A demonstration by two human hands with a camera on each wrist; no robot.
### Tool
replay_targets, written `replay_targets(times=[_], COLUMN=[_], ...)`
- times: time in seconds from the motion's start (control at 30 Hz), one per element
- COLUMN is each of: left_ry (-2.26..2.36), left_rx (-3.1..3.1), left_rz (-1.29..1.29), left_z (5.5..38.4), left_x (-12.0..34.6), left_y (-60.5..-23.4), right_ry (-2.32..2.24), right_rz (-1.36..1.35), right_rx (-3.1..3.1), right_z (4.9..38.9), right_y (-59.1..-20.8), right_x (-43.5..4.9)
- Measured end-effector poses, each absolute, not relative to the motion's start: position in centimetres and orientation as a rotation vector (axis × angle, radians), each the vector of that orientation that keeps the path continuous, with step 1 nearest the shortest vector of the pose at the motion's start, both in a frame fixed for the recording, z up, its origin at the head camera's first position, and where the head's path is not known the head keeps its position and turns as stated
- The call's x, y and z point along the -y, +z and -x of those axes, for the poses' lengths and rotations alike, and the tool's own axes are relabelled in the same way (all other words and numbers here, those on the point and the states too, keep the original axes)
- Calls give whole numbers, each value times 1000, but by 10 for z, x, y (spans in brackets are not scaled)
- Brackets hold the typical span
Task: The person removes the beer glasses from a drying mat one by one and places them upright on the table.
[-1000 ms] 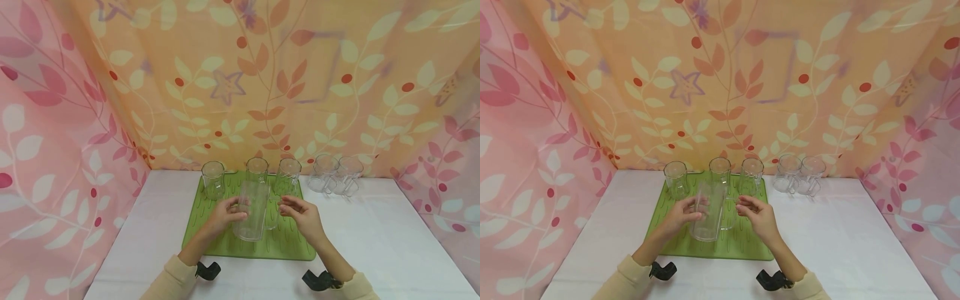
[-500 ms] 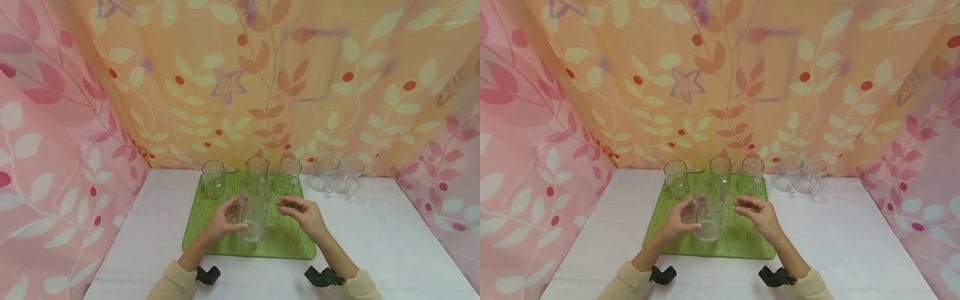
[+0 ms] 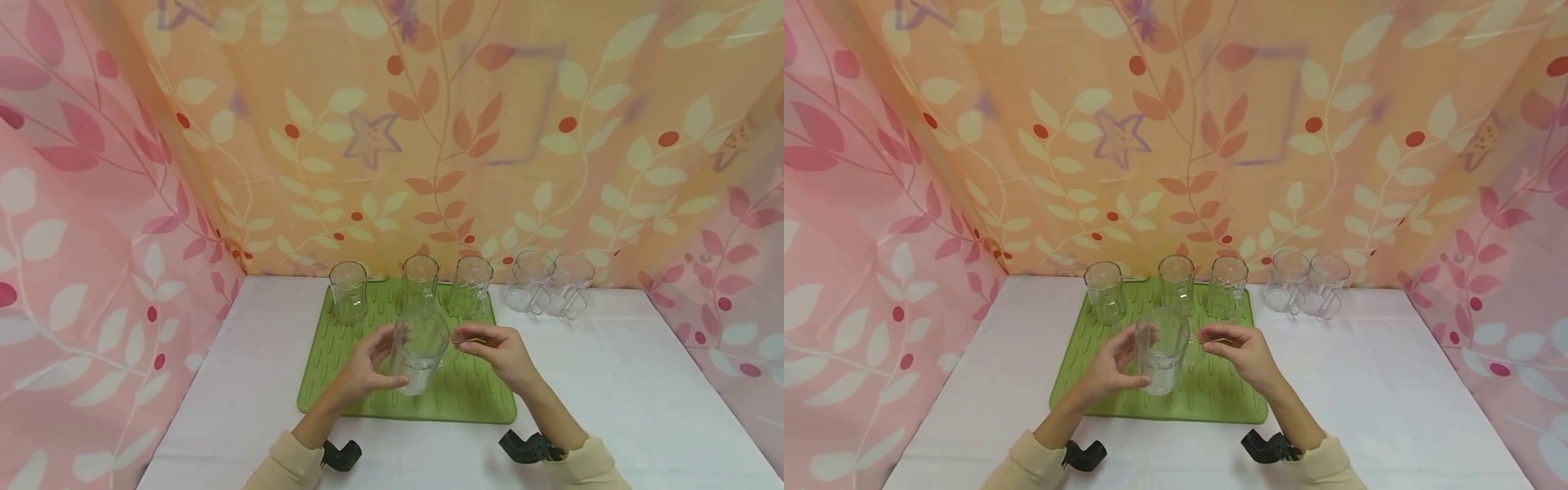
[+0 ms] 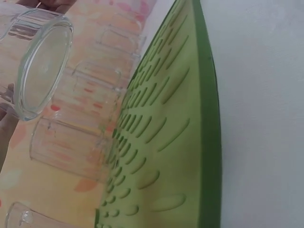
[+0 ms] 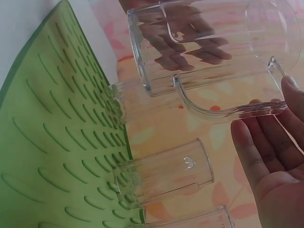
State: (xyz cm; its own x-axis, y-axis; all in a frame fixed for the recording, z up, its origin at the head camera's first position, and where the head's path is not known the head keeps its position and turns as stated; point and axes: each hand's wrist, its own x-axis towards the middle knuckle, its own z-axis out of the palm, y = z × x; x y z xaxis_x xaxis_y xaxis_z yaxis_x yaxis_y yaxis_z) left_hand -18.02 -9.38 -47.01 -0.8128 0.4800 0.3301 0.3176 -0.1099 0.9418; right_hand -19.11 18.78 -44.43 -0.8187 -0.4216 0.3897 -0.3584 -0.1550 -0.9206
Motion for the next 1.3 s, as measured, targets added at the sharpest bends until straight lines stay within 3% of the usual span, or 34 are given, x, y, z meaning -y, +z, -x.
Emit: replay_targets(times=[0.37,1.3], left_ry=[2071,2092], left_rx=[-1964,-1936], left_rz=[-880,-871], left_z=[178,177], left_x=[92,88], left_y=[-475,-473], right_ry=[-2105,-1921], right_rz=[1004,870], right_rx=[-1973,-2180], right_z=[192,192], right_y=[-439,-433], right_x=[-192,-194])
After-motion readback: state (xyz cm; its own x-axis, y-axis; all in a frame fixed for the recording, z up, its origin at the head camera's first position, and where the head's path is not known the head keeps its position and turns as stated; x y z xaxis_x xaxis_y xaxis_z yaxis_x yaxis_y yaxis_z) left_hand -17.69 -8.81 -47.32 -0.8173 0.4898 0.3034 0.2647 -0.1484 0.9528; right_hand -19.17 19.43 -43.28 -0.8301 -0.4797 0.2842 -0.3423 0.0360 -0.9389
